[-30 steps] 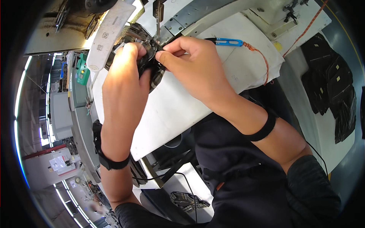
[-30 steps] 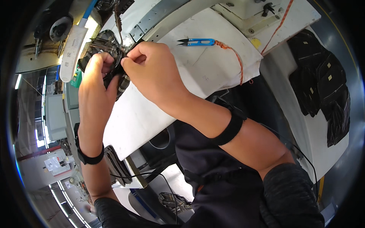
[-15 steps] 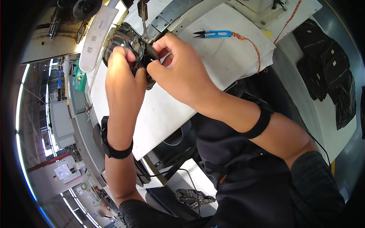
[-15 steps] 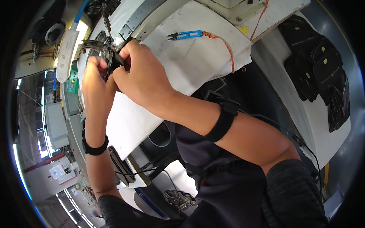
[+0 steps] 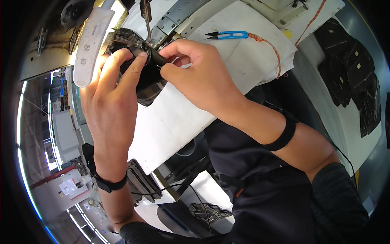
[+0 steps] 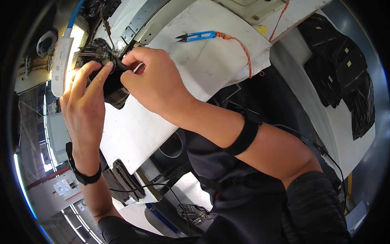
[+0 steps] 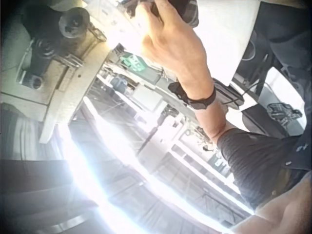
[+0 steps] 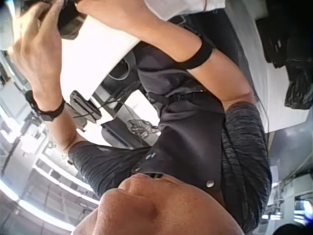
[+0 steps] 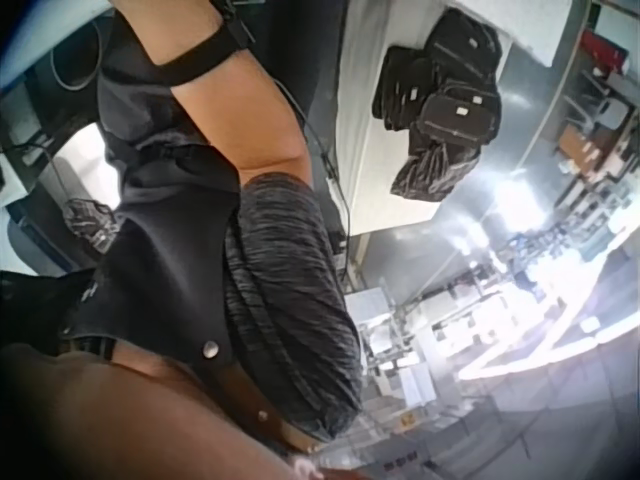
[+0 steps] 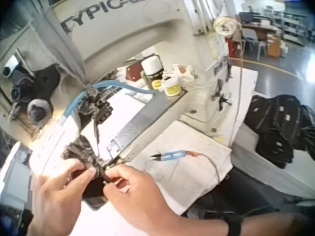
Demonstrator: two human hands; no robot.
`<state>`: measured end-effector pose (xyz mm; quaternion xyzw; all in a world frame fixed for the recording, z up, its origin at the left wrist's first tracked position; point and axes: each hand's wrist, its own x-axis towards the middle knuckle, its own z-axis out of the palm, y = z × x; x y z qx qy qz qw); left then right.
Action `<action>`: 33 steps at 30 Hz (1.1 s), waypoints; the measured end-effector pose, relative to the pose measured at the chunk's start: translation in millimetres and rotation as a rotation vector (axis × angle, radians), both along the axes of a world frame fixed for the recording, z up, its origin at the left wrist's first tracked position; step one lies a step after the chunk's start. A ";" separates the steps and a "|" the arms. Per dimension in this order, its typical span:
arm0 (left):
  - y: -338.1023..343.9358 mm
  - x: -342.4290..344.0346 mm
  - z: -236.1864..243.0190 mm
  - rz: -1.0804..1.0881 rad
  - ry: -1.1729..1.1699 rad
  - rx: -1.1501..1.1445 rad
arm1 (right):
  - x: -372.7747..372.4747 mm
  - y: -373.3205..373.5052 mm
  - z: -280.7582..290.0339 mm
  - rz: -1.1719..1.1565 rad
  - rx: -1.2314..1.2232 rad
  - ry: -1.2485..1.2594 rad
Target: Sewing and assembling components of leather or fabric bags using an industrial sewing machine.
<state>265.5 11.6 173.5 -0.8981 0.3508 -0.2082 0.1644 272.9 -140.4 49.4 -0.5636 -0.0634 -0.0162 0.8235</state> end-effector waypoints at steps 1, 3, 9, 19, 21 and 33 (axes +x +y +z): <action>-4.8 -3.2 1.0 0.020 -0.031 0.064 | 0.7 -1.1 -1.2 -0.012 -0.005 -0.007; -3.5 -4.6 3.3 0.049 -0.062 0.134 | -1.0 -2.1 1.8 0.022 0.008 0.032; 6.2 4.3 9.4 -0.017 0.138 0.033 | -2.5 -5.9 6.9 0.061 -0.025 0.055; 4.1 7.2 13.9 0.098 0.373 -0.218 | -5.0 -7.9 9.3 0.130 0.062 0.115; 0.8 4.7 12.1 0.138 0.396 -0.273 | -4.9 -4.8 8.5 0.103 0.065 0.087; -30.7 -12.0 -0.5 0.469 0.475 -0.709 | -3.5 -2.0 4.2 0.122 0.152 0.075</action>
